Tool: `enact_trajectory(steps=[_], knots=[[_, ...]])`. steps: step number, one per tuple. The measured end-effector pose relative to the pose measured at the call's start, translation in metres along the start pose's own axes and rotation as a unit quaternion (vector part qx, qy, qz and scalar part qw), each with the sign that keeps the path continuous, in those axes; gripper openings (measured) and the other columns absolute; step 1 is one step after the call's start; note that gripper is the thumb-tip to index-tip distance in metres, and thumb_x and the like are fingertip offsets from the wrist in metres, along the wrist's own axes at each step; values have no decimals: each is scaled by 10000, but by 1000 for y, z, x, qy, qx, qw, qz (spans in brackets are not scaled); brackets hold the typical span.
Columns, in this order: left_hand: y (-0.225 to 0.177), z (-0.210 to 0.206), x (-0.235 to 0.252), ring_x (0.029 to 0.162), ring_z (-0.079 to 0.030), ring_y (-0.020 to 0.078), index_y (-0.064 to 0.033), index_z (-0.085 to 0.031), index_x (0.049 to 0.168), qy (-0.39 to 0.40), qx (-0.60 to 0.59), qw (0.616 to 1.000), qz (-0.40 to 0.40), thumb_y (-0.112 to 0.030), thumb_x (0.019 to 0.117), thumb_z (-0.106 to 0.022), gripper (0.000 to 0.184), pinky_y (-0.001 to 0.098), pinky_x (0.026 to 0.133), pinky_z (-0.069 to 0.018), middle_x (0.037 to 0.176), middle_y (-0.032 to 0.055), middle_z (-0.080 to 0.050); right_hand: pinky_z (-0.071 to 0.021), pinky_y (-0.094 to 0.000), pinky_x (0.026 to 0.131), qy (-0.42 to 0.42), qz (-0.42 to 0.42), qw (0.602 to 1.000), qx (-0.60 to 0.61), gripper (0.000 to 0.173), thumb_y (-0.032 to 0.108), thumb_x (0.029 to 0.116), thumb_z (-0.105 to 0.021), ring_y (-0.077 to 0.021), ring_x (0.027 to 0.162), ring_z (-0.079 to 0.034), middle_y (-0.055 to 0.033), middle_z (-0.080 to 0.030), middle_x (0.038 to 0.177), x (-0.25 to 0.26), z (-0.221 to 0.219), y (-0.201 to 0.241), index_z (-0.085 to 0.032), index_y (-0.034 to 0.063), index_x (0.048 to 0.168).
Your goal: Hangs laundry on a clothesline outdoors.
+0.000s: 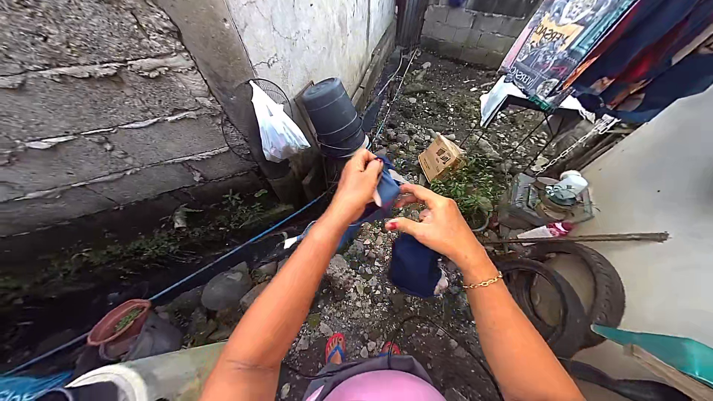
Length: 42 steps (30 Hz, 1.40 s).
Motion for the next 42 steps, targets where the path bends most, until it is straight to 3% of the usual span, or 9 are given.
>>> enact_trajectory(steps=[7, 10, 17, 22, 25, 30, 33, 35, 42], knots=[[-14, 14, -23, 902, -700, 131, 1, -718, 1062, 53, 108, 987, -108, -133, 950, -700, 176, 346, 844, -585, 986, 89, -734, -551, -263, 897, 51, 73, 991, 99, 256, -22, 997, -546, -62, 958, -681, -114, -735, 1115, 42, 14, -35, -703, -43, 1198], [-1, -1, -12, 1254, -599, 230, 24, -574, 1361, 115, 82, 974, -179, -141, 781, -844, 661, 418, 1060, -495, 1351, 163, -627, -525, -165, 751, 139, 107, 980, 96, 274, -1, 975, -559, 33, 782, -617, -54, -732, 993, 43, 21, -32, -685, -40, 1215], [52, -83, -10, 812, -629, 48, 48, -689, 1022, 325, 78, 942, -32, -2, 876, -725, 158, 264, 797, -536, 891, 57, -688, -524, -175, 786, 93, 132, 986, -29, 213, 122, 1030, -558, 36, 828, -636, 11, -735, 946, 31, 83, -37, -753, 38, 1016], [79, -99, 1, 934, -651, 355, 64, -713, 967, 398, 335, 854, 19, -132, 929, -743, 201, 574, 901, -477, 921, 215, -690, -509, -171, 763, 9, 102, 994, -30, 237, 116, 1053, -508, 40, 793, -594, 7, -686, 920, 7, 129, -65, -705, 0, 988], [77, -87, 12, 826, -664, 284, 45, -718, 840, 369, 326, 869, -36, -113, 937, -726, 186, 521, 817, -513, 828, 165, -694, -504, -115, 800, -53, 92, 993, -49, 234, 141, 1060, -516, 98, 835, -591, 51, -679, 953, -3, 173, -81, -697, 19, 977], [24, -55, 31, 864, -669, 275, 51, -727, 873, 271, 289, 903, -167, -54, 931, -701, 123, 512, 818, -522, 910, 176, -702, -520, -406, 874, -67, 14, 985, -161, 261, 134, 1057, -549, -178, 902, -655, -173, -714, 1016, -19, 210, -121, -721, -62, 1058], [1, -36, 40, 998, -674, 130, 30, -724, 923, 218, 190, 933, -215, -53, 920, -651, 111, 344, 918, -541, 1075, 113, -718, -501, -196, 762, -114, 5, 982, -153, 217, 146, 1031, -589, 19, 771, -579, -21, -662, 860, -28, 220, -126, -702, -13, 937], [8, -35, 45, 888, -641, -14, -83, -611, 878, 216, 22, 955, -201, -50, 911, -534, 90, 205, 815, -543, 939, -52, -675, -428, -270, 680, -111, -3, 981, -157, 246, 140, 1023, -607, -37, 690, -513, -31, -598, 755, -28, 212, -124, -656, -11, 835], [42, -42, 37, 760, -671, 22, -161, -546, 1008, 279, -204, 936, -60, -1, 831, -586, 242, 229, 686, -580, 854, -80, -691, -493, -123, 756, -138, 37, 985, -98, 176, 108, 1023, -590, 82, 763, -580, 34, -664, 847, -9, 200, -97, -701, -7, 947]])
Point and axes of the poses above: each hand's wrist, its own x-axis towards the middle knuckle, its own z-axis out of the back of the hand, y = z × x, the point moved 6 cm from there along x, towards the middle knuckle
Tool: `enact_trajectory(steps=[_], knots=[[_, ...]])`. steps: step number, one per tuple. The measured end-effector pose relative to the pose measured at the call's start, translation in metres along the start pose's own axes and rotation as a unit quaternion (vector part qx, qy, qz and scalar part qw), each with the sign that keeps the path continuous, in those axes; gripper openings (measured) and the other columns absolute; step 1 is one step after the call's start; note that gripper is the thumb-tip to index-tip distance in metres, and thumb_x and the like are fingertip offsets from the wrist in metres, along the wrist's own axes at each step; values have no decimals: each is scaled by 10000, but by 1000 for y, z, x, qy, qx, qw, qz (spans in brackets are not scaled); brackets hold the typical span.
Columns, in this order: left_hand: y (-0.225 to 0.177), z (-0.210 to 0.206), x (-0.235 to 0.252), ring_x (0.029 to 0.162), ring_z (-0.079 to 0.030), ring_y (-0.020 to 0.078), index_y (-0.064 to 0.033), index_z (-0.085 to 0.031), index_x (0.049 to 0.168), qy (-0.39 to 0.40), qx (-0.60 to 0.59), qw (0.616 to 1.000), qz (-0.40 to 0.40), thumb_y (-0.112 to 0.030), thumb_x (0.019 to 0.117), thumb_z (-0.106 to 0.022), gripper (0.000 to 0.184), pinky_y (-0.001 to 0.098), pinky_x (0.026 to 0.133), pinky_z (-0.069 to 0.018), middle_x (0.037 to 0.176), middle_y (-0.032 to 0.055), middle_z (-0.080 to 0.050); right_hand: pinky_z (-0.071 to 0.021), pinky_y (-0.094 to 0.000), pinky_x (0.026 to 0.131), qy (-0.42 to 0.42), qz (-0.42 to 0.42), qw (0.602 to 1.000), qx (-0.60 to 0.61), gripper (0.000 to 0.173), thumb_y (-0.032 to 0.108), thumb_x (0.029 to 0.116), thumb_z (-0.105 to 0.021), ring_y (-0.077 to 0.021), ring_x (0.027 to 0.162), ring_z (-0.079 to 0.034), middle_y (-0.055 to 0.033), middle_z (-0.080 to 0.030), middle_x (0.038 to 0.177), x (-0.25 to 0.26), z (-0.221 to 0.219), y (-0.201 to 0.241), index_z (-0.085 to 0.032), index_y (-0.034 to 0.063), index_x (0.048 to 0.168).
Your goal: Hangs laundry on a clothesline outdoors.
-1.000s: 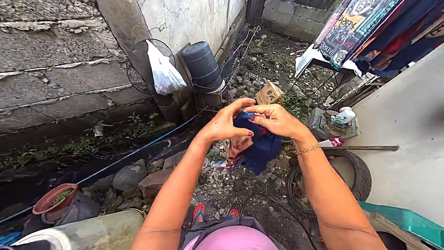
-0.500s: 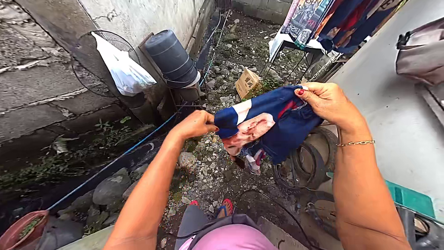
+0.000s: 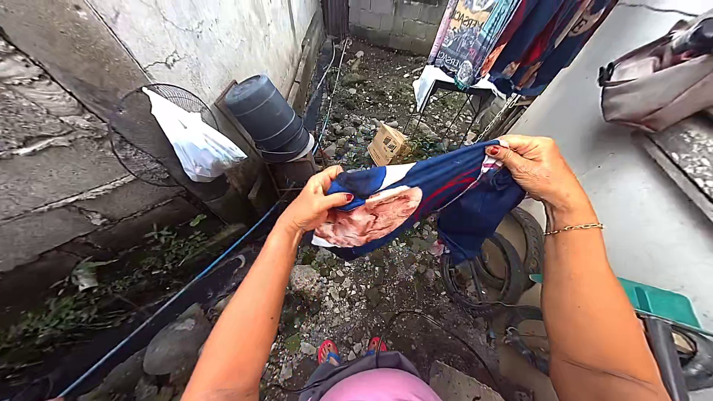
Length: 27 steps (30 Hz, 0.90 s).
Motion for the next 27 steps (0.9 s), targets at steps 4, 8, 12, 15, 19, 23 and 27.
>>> enact_trajectory(steps=[4, 8, 12, 15, 19, 23, 27], knots=[[-10, 47, -2, 825, -711, 39, -224, -582, 858, -69, -37, 992, -97, 41, 797, -691, 292, 247, 735, -600, 911, -71, -749, -478, -142, 729, -20, -17, 999, -36, 206, 157, 1037, -586, 71, 741, -558, 31, -641, 823, 4, -5, 9, -690, 13, 933], [-27, 85, -3, 808, -705, 37, -243, -592, 816, -113, -67, 982, -135, 92, 812, -672, 344, 236, 737, -602, 887, -71, -742, -462, -327, 709, -31, -57, 990, -129, 308, 261, 1063, -557, -78, 728, -545, -58, -611, 810, 3, -4, 10, -662, 9, 919], [-39, 97, 3, 818, -684, 9, -108, -543, 914, -168, 152, 960, -167, 141, 784, -699, 322, 221, 776, -588, 884, -67, -703, -449, -550, 658, -12, -110, 973, -203, 364, 312, 1075, -545, -285, 679, -583, -168, -623, 761, 4, -3, 5, -701, 1, 968], [-44, 102, 7, 800, -640, -17, 40, -597, 1023, -185, 294, 928, -137, 82, 859, -690, 193, 194, 785, -552, 909, 16, -675, -414, -457, 585, -3, -130, 970, -207, 357, 322, 1070, -550, -189, 557, -487, -71, -525, 617, 8, 2, -9, -691, 34, 915], [-42, 94, 19, 886, -723, 179, 38, -636, 1151, -184, 440, 875, -85, -12, 950, -657, 208, 390, 857, -570, 1004, 155, -744, -410, -269, 537, -4, -166, 979, -118, 294, 277, 1048, -593, -23, 498, -449, 42, -536, 574, 24, 6, -38, -679, 71, 858], [-64, 65, 45, 992, -712, 449, -4, -744, 1131, -209, 580, 783, -87, -74, 990, -615, 203, 680, 882, -496, 1028, 236, -746, -445, -176, 603, -42, -155, 986, -46, 185, 214, 1015, -641, 55, 588, -518, 65, -652, 717, 38, 22, -55, -696, 70, 913], [-141, 8, 74, 898, -716, 398, 26, -707, 1152, -288, 605, 716, -195, -105, 1030, -522, 257, 587, 816, -534, 1060, 241, -732, -453, -150, 662, -215, -35, 973, -70, 184, 219, 1007, -652, 72, 671, -508, 57, -597, 801, 42, 97, -26, -672, 48, 942]])
Point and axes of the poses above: each hand's wrist, its own x-axis towards the middle knuckle, its own z-axis out of the back of the hand, y = z × x, the point moved 6 cm from there along x, towards the middle knuckle
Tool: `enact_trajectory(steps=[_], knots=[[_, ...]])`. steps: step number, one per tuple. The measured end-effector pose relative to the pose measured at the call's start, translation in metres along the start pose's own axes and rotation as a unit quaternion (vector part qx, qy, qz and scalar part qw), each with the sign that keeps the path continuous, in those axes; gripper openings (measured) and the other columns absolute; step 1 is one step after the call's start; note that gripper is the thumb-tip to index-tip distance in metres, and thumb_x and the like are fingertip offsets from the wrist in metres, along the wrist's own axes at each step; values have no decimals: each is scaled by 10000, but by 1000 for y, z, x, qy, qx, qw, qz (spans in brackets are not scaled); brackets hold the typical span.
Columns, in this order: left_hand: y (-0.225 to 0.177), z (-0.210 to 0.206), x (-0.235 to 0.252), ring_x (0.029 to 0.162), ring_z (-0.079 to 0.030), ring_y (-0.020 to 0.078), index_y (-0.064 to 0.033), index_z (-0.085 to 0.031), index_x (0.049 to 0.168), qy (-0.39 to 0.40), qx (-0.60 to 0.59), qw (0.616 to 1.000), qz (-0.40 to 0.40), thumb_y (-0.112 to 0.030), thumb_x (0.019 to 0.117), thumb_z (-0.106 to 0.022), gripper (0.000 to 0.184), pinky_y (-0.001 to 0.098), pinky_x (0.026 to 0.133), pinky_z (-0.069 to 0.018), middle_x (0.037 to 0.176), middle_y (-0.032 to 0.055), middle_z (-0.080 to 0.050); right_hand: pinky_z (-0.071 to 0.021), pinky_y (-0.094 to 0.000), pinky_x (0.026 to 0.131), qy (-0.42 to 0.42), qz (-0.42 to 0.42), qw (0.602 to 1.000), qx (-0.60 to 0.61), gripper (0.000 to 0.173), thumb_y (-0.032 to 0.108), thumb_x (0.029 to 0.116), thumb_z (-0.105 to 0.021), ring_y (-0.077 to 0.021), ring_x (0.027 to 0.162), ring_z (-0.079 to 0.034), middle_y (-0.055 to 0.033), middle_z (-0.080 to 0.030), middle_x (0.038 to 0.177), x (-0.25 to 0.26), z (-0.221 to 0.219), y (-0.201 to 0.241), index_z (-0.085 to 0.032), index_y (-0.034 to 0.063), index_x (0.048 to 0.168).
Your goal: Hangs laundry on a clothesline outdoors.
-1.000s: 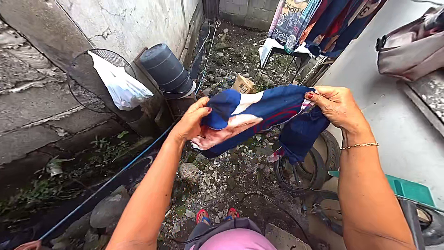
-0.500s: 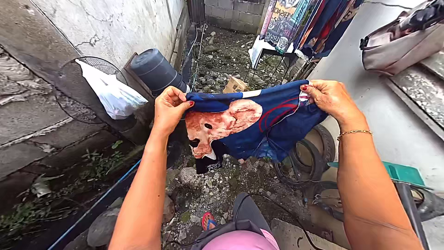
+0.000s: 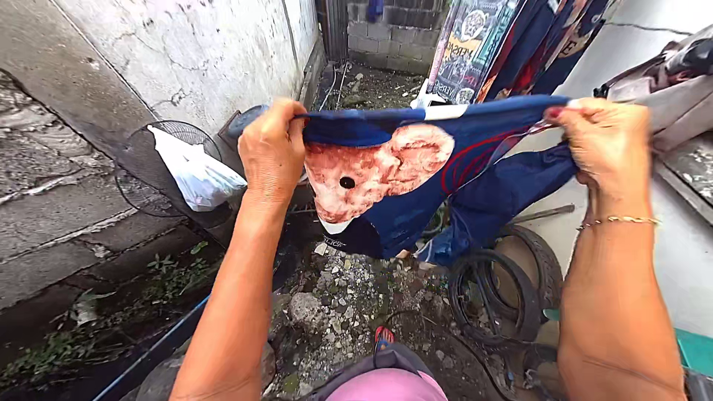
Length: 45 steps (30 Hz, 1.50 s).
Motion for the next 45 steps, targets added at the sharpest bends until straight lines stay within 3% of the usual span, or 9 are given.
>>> enact_trajectory(steps=[3, 5, 8, 12, 24, 28, 30, 32, 45], knots=[[-75, 45, 18, 728, -616, 100, 64, -611, 1136, -254, -104, 946, -173, -56, 1039, -522, 178, 270, 656, -532, 1015, 155, -675, -534, -258, 918, -260, 158, 953, 6, 258, 131, 1038, -594, -50, 983, -645, -102, -676, 1039, -8, 59, 50, -625, -118, 1098], [-114, 42, 1, 1120, -566, 49, -85, -520, 1175, -297, -144, 902, -280, -122, 1062, -483, 125, 252, 956, -483, 1205, 29, -567, -514, -221, 924, -360, 234, 903, 1, 245, 57, 1013, -589, -29, 1010, -630, -120, -665, 1028, -43, 49, 83, -574, -164, 1116], [-121, -28, -16, 1357, -487, 145, -136, -546, 1153, -265, -139, 888, -350, -216, 1034, -578, 147, 337, 1150, -384, 1347, 39, -567, -555, -194, 892, -288, 187, 936, 75, 214, 145, 952, -694, -1, 951, -679, -26, -728, 955, -60, -25, 61, -680, -50, 1038], [-123, -71, 0, 1378, -446, 159, -127, -482, 1083, -264, -40, 881, -390, -187, 1068, -510, 68, 336, 1200, -283, 1347, 80, -509, -570, -608, 821, -187, 55, 980, -37, 293, 58, 913, -657, -504, 927, -718, -363, -701, 987, -16, -72, 16, -659, -206, 1040], [-204, -68, 100, 1289, -526, 377, -26, -572, 964, -341, 85, 849, -394, -6, 972, -570, 22, 465, 1137, -319, 1340, 263, -575, -507, -662, 766, -346, 160, 920, -90, 379, 178, 905, -656, -546, 921, -685, -383, -679, 977, 120, -22, -13, -652, -187, 1006], [-202, -88, 185, 1331, -505, 522, 94, -633, 1164, -96, 159, 968, -169, 59, 923, -567, 253, 649, 1124, -341, 1455, 350, -489, -463, -706, 973, -62, 117, 988, -78, 481, 228, 997, -627, -547, 1168, -619, -354, -631, 1266, 235, -44, -17, -580, -92, 1354], [-182, -104, 212, 1240, -553, 530, 90, -583, 1282, 134, 188, 973, -18, -17, 978, -564, 323, 705, 1014, -408, 1368, 352, -526, -482, -527, 1074, 29, 104, 993, 40, 513, 194, 1013, -641, -353, 1199, -662, -233, -669, 1311, 270, -61, -39, -526, -20, 1465], [-165, -115, 221, 1204, -580, 518, 89, -613, 1244, 231, 185, 955, 35, -71, 1018, -540, 287, 703, 955, -448, 1254, 334, -611, -547, -342, 920, -14, 63, 982, 177, 412, 129, 1029, -606, -186, 987, -703, -186, -720, 1157, 275, -59, -66, -564, -32, 1406], [-181, -107, 175, 824, -703, 470, -3, -723, 1005, 135, 255, 937, -196, -145, 1053, -554, 226, 632, 648, -505, 869, 240, -706, -486, -490, 1001, -21, -81, 981, 177, 304, 215, 1030, -629, -288, 1081, -672, -203, -722, 1132, 250, -83, -132, -721, -32, 1181]])
Point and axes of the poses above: each hand's wrist, its own x-axis towards the middle knuckle, its own z-axis out of the back of the hand, y = z × x, the point moved 6 cm from there along x, towards the middle knuckle
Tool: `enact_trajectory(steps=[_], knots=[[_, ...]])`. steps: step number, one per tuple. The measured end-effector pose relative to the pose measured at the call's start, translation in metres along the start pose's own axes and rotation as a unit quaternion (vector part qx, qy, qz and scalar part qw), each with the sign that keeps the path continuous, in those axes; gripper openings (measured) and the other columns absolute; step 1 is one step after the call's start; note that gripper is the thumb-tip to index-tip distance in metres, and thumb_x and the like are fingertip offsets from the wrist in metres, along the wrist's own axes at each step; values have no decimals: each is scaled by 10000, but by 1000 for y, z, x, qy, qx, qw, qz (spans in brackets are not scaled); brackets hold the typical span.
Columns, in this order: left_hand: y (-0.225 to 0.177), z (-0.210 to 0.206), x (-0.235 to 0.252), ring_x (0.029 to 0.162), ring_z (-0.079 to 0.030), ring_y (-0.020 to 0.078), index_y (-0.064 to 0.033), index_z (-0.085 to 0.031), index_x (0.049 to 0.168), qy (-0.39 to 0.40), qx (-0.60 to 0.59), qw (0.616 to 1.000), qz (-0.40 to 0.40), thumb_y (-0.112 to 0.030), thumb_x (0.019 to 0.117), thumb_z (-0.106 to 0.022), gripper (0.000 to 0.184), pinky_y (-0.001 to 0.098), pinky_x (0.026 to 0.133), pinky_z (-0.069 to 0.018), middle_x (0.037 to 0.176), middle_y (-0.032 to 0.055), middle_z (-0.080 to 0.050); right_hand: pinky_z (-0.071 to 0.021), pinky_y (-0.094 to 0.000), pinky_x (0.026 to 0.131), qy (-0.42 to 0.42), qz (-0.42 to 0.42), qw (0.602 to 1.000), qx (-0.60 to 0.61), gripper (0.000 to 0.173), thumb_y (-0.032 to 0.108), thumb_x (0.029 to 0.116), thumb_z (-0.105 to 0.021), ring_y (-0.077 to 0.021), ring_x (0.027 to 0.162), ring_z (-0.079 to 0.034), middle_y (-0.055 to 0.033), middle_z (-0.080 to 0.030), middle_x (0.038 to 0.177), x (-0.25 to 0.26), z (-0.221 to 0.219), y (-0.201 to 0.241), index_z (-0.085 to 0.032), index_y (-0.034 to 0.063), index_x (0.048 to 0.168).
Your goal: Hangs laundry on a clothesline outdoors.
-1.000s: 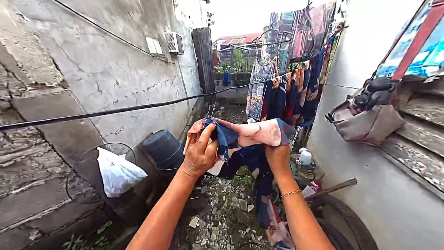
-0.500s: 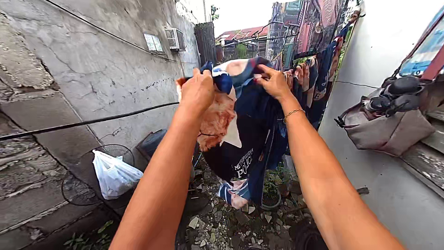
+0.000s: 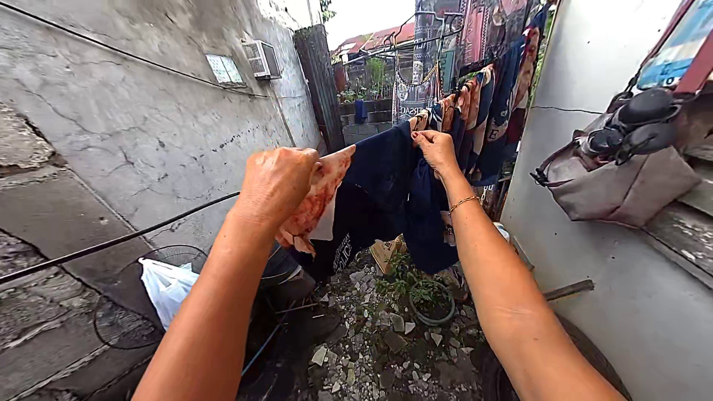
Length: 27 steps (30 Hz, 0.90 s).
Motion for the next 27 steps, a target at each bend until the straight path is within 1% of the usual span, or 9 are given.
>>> enact_trajectory(steps=[3, 7, 9, 12, 15, 17, 20, 24, 27], knots=[[-3, -2, -8, 803, -707, 468, -4, -737, 1036, -18, -1, 1000, -2, -111, 1046, -555, 212, 624, 622, -504, 882, 239, -715, -484, -462, 970, 8, -8, 1000, -5, 273, 178, 1005, -665, -270, 1045, -651, -208, -705, 1112, 2, -1, 0, -709, -54, 1141], [-5, -12, -14, 769, -702, 455, 3, -728, 1033, -27, 2, 1000, 3, -88, 1041, -543, 206, 601, 595, -501, 870, 234, -708, -473, -585, 1006, 3, -25, 991, -129, 325, 210, 1046, -586, -402, 1112, -656, -266, -686, 1168, -19, 23, 14, -676, -62, 1199], [-4, -14, -15, 738, -696, 453, 8, -721, 1022, -38, 12, 999, 5, -76, 1038, -533, 207, 588, 570, -492, 854, 233, -702, -497, -585, 935, 5, -10, 988, -156, 325, 214, 1066, -555, -407, 1021, -662, -276, -677, 1112, -46, 36, 28, -650, -69, 1196], [-7, -14, -14, 752, -677, 502, 51, -690, 1023, -36, 24, 999, 12, -63, 1050, -489, 233, 626, 586, -475, 865, 280, -678, -512, -350, 756, 54, 29, 995, -77, 236, 172, 1048, -581, -160, 769, -609, -123, -664, 901, -75, 38, 31, -666, -41, 1105], [-26, -3, -18, 1049, -657, 525, 89, -661, 1174, -98, -8, 995, -10, -70, 1057, -465, 278, 662, 910, -457, 1122, 330, -674, -491, -160, 664, 182, 92, 977, 57, 118, 100, 1021, -559, 29, 670, -563, 60, -609, 760, -113, 24, 46, -645, 23, 995], [-50, 6, -31, 1138, -660, 447, 63, -663, 1236, -187, -87, 978, -37, -112, 1058, -485, 306, 564, 980, -484, 1203, 287, -681, -515, -148, 687, 251, 121, 953, 116, 128, 84, 1022, -520, 44, 693, -583, 103, -618, 768, -136, 18, 62, -637, 65, 972], [-79, -8, -63, 1037, -712, 289, 73, -626, 1301, -197, -326, 925, -9, -158, 1003, -608, 377, 399, 905, -572, 1163, 228, -706, -521, -147, 677, 308, 153, 924, 169, 152, 91, 1031, -509, 42, 698, -589, 121, -626, 781, -165, 13, 84, -635, 107, 947], [-109, -83, -100, 1178, -647, 185, 19, -468, 1476, 77, -650, 756, 8, -177, 930, -720, 633, 366, 1009, -534, 1314, 155, -646, -527, -151, 678, 354, 151, 901, 202, 152, 62, 1013, -530, 42, 703, -597, 127, -627, 768, -201, 2, 107, -634, 116, 916], [-122, -102, -128, 835, -659, 0, 33, -697, 1116, 148, -729, 667, -43, -74, 972, -637, 189, 205, 788, -561, 951, 14, -720, -505, -146, 666, 340, 139, 919, 142, 121, 84, 993, -579, 43, 698, -579, 111, -614, 770, -228, -2, 114, -639, 93, 888]])
Point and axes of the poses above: each hand's wrist, its own x-axis towards the middle knuckle, its own z-axis out of the back of the hand, y = z × x, the point moved 6 cm from there along x, towards the middle knuckle
